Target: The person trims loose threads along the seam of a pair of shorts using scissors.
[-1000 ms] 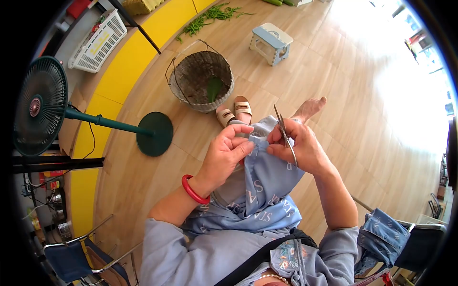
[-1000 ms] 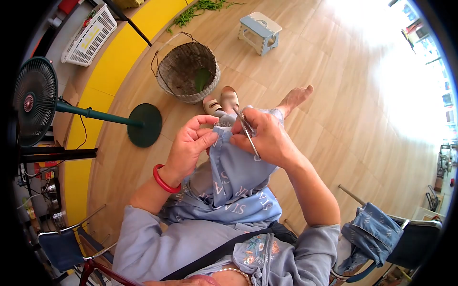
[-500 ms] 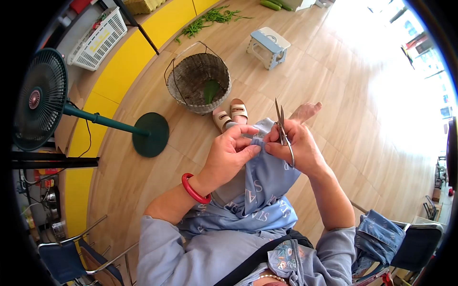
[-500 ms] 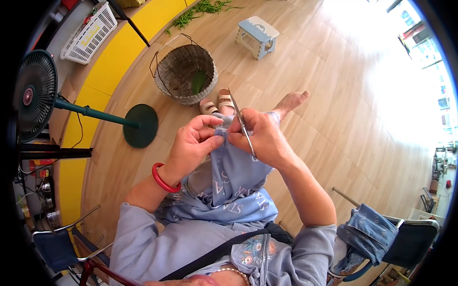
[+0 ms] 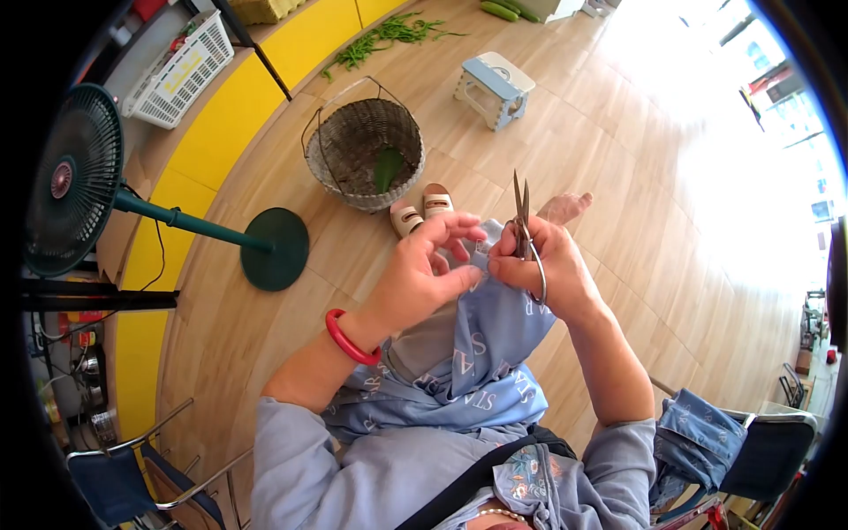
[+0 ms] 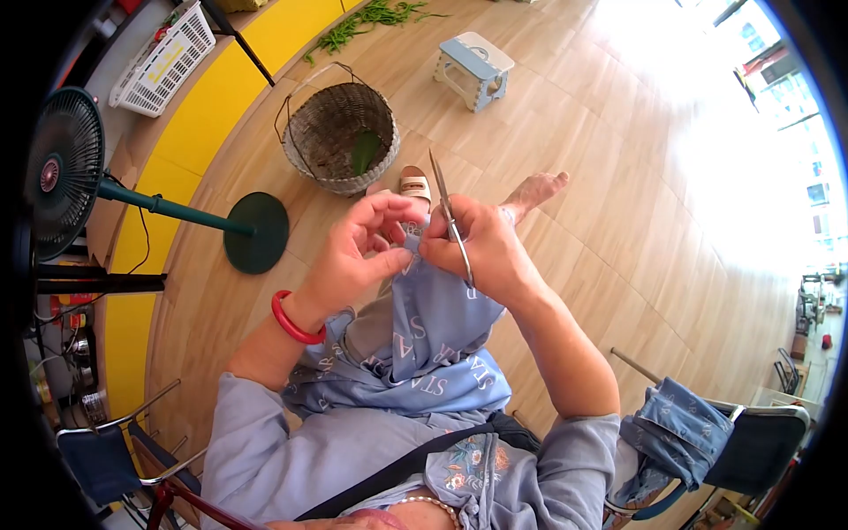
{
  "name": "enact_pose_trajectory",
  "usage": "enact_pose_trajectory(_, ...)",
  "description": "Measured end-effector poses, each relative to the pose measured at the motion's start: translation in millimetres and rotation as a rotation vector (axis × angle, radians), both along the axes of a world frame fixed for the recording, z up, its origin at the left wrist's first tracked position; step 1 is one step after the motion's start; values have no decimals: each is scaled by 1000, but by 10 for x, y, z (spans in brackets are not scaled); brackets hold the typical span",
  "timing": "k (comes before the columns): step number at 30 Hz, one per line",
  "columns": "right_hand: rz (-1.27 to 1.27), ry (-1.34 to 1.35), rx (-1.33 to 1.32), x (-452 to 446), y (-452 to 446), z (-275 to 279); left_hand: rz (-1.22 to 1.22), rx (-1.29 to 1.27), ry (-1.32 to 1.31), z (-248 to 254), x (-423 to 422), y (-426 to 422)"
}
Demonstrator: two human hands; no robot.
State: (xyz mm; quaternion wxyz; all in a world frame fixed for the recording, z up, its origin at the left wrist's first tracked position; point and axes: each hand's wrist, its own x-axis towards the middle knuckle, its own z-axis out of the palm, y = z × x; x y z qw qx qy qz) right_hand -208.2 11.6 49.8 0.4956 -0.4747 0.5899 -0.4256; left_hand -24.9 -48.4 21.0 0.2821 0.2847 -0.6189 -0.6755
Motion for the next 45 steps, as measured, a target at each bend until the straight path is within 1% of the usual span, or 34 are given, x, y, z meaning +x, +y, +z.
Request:
enact_pose_trajectory(1,-3,1,0,-9,3,21,-34,7,64,3,6,-55)
enact_pose_trajectory(2,-10,-28,61,-22,7,47,-36,7,66,4,4,-114)
enact_pose_trajectory(3,-17,-57,121,-31,13,61,-114,-24,67,4,1,-177)
enact_pose_trajectory(4,-19,-56,121,-38,19,59,-191,-56,69,1,-5,-231)
enact_pose_trajectory(6,-12,-47,96,-47,32,51,-270,-87,71,-3,-39,-259)
enact_pose_trajectory(8,-11,-58,64,-35,50,99,-344,101,156,-8,-122,-250)
enact_pose_trajectory(9,-6,-71,33,-30,61,117,-348,101,159,-18,-139,-276)
enact_pose_trajectory(11,-5,-23,0,-37,84,124,-516,373,127,-38,-159,-338)
enact_pose_trajectory(12,0,21,-34,-42,97,127,-521,373,130,-34,-156,-343)
enact_pose_trajectory(14,-8,25,-27,-56,113,129,-541,322,17,-11,-137,-354)
enact_pose_trajectory(15,-10,25,-21,-62,118,129,-545,323,17,8,-121,-370)
enact_pose_trajectory(17,-10,32,-22,-88,117,93,-605,309,-102,43,-99,-407)
enact_pose_trajectory(18,-7,39,-24,-97,116,80,-607,310,-104,24,-106,-412)
enact_pose_trajectory(20,-16,49,-9,-83,112,118,-556,36,18,-30,-122,-415)
enact_pose_trajectory(21,-23,62,7,-79,107,134,-559,35,17,-21,-135,-405)
enact_pose_trajectory(23,-21,67,14,-86,93,134,-503,151,102,15,-164,-380)
enact_pose_trajectory(24,-17,72,22,-89,87,135,-506,150,102,25,-163,-384)
enact_pose_trajectory(26,-27,57,6,-80,77,140,-522,385,83,44,-155,-395)
enact_pose_trajectory(29,-29,38,0,-100,66,113,-460,406,25,128,-169,-343)
enact_pose_trajectory(34,-25,17,34,-102,73,122,-461,431,-13,57,-188,-298)
enact_pose_trajectory(36,8,169,91,-106,84,183,-450,439,-14,51,-195,-291)
enact_pose_trajectory(37,8,168,91,-105,87,151,-443,442,-20,43,-197,-290)
enact_pose_trajectory(39,8,237,-147,-101,95,61,-437,445,-27,35,-201,-288)
enact_pose_trajectory(43,-45,307,-250,-94,126,71,-402,522,0,66,-206,-274)
enact_pose_trajectory(45,-154,385,-356,-79,178,88,-384,539,0,70,-203,-280)
